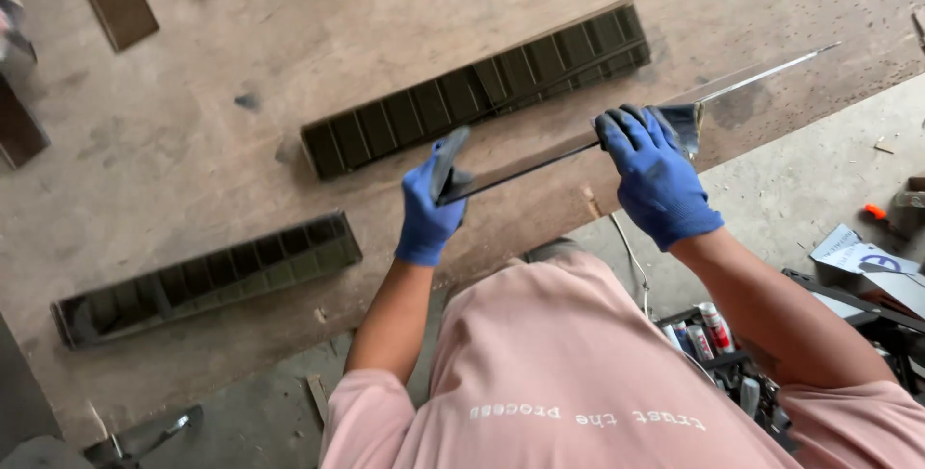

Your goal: Sanding the edges of long metal strips using a handheld sanding block on a workbench.

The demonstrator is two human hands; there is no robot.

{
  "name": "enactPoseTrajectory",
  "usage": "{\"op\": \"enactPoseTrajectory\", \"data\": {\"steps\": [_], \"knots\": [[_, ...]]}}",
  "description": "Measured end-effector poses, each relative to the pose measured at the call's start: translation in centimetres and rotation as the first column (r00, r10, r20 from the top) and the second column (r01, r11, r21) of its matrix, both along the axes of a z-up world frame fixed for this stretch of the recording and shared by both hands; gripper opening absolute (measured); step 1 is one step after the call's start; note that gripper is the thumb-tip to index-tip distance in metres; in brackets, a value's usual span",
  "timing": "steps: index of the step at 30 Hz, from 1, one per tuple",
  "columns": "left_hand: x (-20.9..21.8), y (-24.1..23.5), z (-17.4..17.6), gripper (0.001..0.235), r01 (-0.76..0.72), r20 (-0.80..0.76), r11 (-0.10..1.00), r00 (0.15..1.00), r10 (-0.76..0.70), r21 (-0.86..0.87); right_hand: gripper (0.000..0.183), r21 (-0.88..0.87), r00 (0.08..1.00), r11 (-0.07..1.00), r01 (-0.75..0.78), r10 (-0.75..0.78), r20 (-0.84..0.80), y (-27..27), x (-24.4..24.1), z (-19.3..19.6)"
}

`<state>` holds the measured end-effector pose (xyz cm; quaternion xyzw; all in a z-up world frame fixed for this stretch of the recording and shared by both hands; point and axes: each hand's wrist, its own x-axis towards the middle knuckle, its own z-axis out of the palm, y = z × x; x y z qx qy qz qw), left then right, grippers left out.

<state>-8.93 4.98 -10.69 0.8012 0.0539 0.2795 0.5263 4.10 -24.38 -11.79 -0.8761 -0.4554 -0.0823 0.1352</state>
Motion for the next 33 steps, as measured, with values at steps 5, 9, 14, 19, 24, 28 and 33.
{"op": "enactPoseTrajectory", "data": {"steps": [5, 9, 14, 19, 24, 28, 33], "knots": [[0.0, 1.2, -0.2, 0.051, 0.122, 0.007, 0.991, 0.993, -0.122, -0.054, 0.087, 0.105, 0.958, 0.973, -0.205, 0.222, -0.181, 8.7, -6.8, 2.8], [-0.3, 0.8, -0.6, 0.045, 0.155, 0.039, 0.985, 0.988, -0.153, -0.073, 0.079, -0.028, 0.994, 0.995, -0.091, 0.089, -0.062, 8.0, -5.8, 2.4], [0.5, 2.0, -1.7, 0.043, 0.164, 0.097, 0.986, 0.981, -0.165, 0.021, 0.064, 0.287, 0.889, 0.918, -0.273, 0.355, -0.289, 11.9, -7.8, -1.4], [0.3, 2.2, -2.5, 0.030, 0.181, 0.098, 0.981, 0.980, -0.174, -0.067, 0.070, 0.052, 0.972, 0.987, -0.154, 0.161, -0.172, 11.5, -9.0, 2.4], [0.7, 3.1, -1.3, 0.041, 0.206, 0.073, 0.977, 0.977, -0.201, -0.064, 0.074, -0.039, 0.989, 0.994, -0.105, 0.100, -0.106, 11.1, -7.3, 2.2], [1.4, 3.6, -0.4, 0.034, 0.185, 0.126, 0.982, 0.975, -0.181, -0.024, 0.083, -0.009, 0.969, 0.983, -0.181, 0.177, -0.170, 13.1, -8.0, 2.5], [0.2, 3.4, -1.0, 0.049, 0.175, 0.066, 0.983, 0.983, -0.171, -0.060, 0.079, -0.035, 0.974, 0.985, -0.171, 0.163, -0.159, 9.4, -6.8, 4.0]]}}
